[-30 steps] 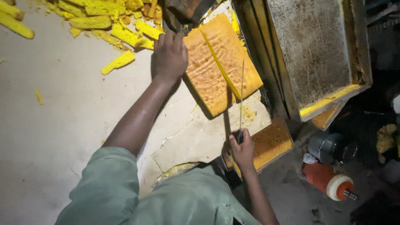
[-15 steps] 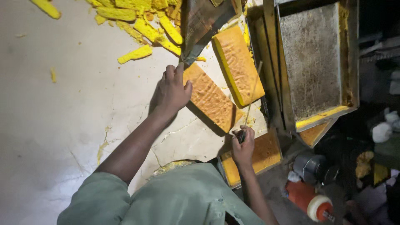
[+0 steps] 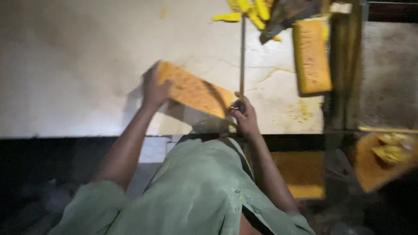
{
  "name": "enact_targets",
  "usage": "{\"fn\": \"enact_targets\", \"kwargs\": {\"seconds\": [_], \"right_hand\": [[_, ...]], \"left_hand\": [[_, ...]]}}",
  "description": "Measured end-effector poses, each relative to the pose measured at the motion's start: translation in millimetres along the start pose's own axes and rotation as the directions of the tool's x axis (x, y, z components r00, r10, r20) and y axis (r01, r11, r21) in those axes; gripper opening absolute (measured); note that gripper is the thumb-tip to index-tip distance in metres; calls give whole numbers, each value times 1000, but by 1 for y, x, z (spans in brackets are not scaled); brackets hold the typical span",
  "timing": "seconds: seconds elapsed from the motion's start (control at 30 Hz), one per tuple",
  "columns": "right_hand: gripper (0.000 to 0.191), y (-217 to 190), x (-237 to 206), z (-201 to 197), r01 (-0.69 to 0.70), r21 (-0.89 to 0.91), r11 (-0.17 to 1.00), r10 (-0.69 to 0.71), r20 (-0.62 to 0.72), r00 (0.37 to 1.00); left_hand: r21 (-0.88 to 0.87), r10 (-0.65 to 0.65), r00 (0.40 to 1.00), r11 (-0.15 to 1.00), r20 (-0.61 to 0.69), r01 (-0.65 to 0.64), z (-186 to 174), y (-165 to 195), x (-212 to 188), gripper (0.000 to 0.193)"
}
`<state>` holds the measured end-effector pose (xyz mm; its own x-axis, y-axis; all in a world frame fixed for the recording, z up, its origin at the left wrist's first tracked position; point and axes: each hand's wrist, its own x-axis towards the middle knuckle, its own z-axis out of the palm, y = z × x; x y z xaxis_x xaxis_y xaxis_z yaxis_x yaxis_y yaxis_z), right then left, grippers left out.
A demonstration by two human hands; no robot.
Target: The person slices a yellow rectangular food block into thin strips using a long knife on a white countertop. They repeatedly reposition the block, cut it, and move the sliced pieces aside. The person also handles a metal tray containing a yellow sheet and places it on the counter.
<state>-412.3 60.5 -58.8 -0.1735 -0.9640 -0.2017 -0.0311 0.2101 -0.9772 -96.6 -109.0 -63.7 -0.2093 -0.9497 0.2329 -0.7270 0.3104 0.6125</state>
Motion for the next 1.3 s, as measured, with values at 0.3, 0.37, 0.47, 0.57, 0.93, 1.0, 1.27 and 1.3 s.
{"fn": "enact_targets", "kwargs": {"seconds": [0.3, 0.37, 0.47, 0.57, 0.93, 1.0, 1.27, 1.3], "right_hand": [[27, 17, -74, 114, -349, -22, 937, 349, 98, 932], [25, 24, -95, 120, -315, -151, 937, 328, 64, 943], [27, 37, -115, 137, -170, -273, 947, 182, 18, 983], [38, 45, -125, 165, -63, -406, 912, 45, -53, 998], [93, -5, -142, 321, -195, -764, 615, 239, -55, 969], [58, -15, -123, 334, -256, -820, 513, 263, -133, 955], [51, -43, -59, 345, -205, -894, 399, 83, -187, 979], [55, -44, -69, 345, -197, -895, 399, 93, -175, 980]], "left_hand": [[334, -107, 987, 940, 118, 62, -124, -66, -96, 91], [304, -10, 913, 944, 408, -126, -109, -41, -85, 112], [252, 183, 751, 870, 635, -424, -89, -14, -64, 118], [178, 342, 687, 805, 642, -567, -82, -11, -49, 117], [53, 397, 767, 872, 504, -487, -127, -95, -80, 106], [133, 418, 806, 850, 419, -510, -119, -94, -83, 89], [163, 420, 839, 854, 346, -494, -101, -91, -86, 67], [147, 418, 843, 862, 338, -486, -101, -91, -86, 69]]}}
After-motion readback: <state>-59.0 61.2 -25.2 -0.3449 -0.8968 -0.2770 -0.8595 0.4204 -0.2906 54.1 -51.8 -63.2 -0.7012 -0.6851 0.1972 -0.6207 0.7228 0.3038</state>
